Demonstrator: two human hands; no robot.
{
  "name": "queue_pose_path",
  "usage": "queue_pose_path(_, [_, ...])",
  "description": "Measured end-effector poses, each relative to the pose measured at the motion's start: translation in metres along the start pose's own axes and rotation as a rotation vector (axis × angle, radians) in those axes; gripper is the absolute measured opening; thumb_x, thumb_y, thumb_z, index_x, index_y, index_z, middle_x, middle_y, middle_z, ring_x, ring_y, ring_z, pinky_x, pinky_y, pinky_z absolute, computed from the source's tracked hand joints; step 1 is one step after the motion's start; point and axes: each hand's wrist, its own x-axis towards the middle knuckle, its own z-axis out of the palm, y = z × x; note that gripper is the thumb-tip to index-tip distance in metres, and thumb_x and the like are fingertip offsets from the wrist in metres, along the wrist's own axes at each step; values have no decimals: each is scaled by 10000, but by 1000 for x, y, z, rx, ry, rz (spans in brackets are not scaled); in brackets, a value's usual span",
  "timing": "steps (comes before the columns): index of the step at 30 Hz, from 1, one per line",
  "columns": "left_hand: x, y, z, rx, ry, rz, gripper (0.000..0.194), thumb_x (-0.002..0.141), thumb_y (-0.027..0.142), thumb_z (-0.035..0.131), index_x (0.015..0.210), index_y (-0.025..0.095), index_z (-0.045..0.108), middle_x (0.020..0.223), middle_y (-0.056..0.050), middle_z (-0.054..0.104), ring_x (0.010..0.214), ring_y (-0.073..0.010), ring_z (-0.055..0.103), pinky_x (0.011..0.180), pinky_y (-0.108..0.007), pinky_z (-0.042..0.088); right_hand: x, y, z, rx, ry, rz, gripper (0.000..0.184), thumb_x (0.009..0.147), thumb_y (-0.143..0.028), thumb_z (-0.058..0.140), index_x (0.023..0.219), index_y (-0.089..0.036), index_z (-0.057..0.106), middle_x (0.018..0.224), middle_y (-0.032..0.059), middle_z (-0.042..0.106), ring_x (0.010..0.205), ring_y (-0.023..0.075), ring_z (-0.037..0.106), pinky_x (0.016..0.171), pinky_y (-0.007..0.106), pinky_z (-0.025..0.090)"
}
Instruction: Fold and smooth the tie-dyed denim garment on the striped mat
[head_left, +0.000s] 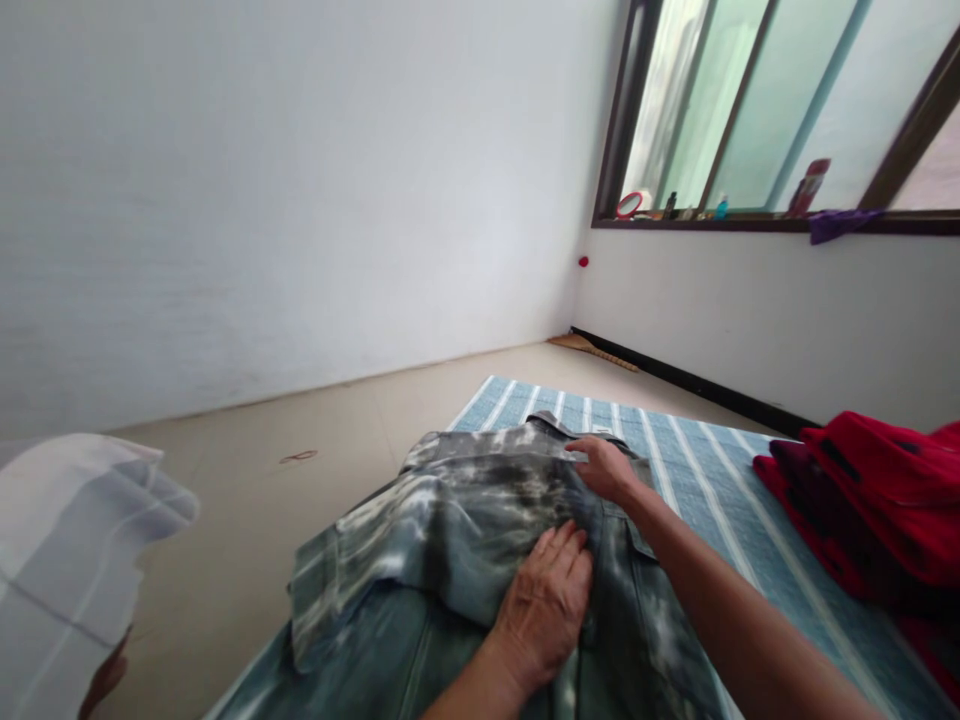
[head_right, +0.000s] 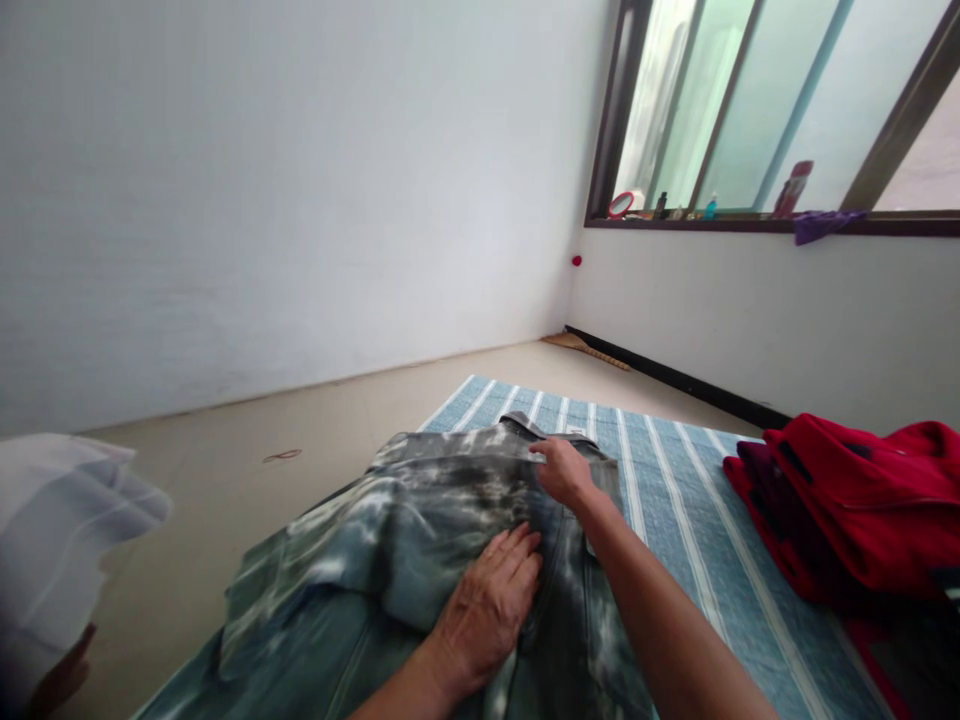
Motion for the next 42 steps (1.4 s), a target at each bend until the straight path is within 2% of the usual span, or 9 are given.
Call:
queue_pose_path(2, [-2, -2, 7, 0, 11, 16, 312, 894, 101, 405, 1132, 164, 598, 1303, -93, 588, 1287, -220, 456, 1093, -391, 401, 22, -3, 4, -41, -76, -13, 366, 729, -61, 590, 1068, -163, 682, 1076, 64, 680, 1035, 232, 597, 875, 318, 437])
queue_pose_path(6, [-6, -6, 19, -6, 44, 47, 312, 921, 132, 392, 1165, 166, 584, 1325, -76, 574, 1309, -190, 426, 1106, -374, 372, 41, -5, 11, -105, -220, -28, 73, 786, -188, 662, 835, -135, 677, 767, -6, 672, 730, 159, 628, 713, 310, 486])
queue_pose_path(9, [-7, -6, 22, -10, 26, 59, 312, 934, 150, 387, 1180, 173, 579, 1338, -68, 563, 1319, -180, 412, 1109, -369, 361, 45, -3, 15, -133, -194, -36, 67, 769, -132, 618, 764, -145, 683, 707, -4, 661, 718, 156, 618, 662, 257, 443])
queue_pose_path(14, [-4, -5, 19, 2, -56, 60, 333, 936, 141, 371, 1212, 165, 555, 1348, -87, 550, 1321, -184, 408, 1085, -387, 394, 38, 4, 29, -165, -64, -31, 191, 745, -128, 548, 815, -179, 719, 792, 36, 690, 817, 196, 620, 673, 247, 393])
queue_pose_path(23, [0, -9, 11, -5, -152, -17, 340, 899, 245, 469, 1230, 204, 535, 1444, -116, 434, 1363, -233, 335, 1078, -449, 389, 20, 9, 51, -185, 81, -62, 210, 884, -213, 473, 928, -195, 678, 1006, 65, 641, 989, 198, 549, 799, 264, 397])
queue_pose_path(26, [1, -10, 10, 28, -178, -50, 408, 867, 245, 513, 1271, 191, 508, 1467, -146, 390, 1365, -264, 324, 1069, -473, 390, 22, 7, 50, -176, 104, -62, 234, 904, -205, 442, 942, -187, 672, 1003, 70, 637, 991, 200, 548, 815, 272, 408])
queue_pose_path(30, [1, -11, 11, 49, -215, -70, 462, 853, 244, 526, 1310, 199, 480, 1467, -138, 392, 1361, -271, 331, 1077, -483, 377, 11, 5, 39, -157, 137, -76, 291, 919, -189, 409, 1132, -170, 607, 1135, 84, 607, 1055, 189, 540, 899, 276, 400])
queue_pose_path(36, [3, -11, 11, 52, -198, -64, 491, 843, 232, 534, 1327, 202, 459, 1457, -125, 414, 1359, -263, 341, 1094, -468, 359, -28, 7, 43, -192, 2, -148, 374, 922, -291, 456, 1241, -125, 554, 1352, 137, 499, 1260, 236, 436, 1027, 331, 342])
queue_pose_path(42, [4, -11, 10, 46, -201, -86, 532, 809, 194, 569, 1326, 174, 446, 1438, -161, 429, 1340, -285, 373, 1074, -488, 377, -30, 8, 54, -230, -72, -111, 525, 960, -379, 375, 1383, -70, 401, 1480, 185, 326, 1385, 280, 244, 1086, 433, 260])
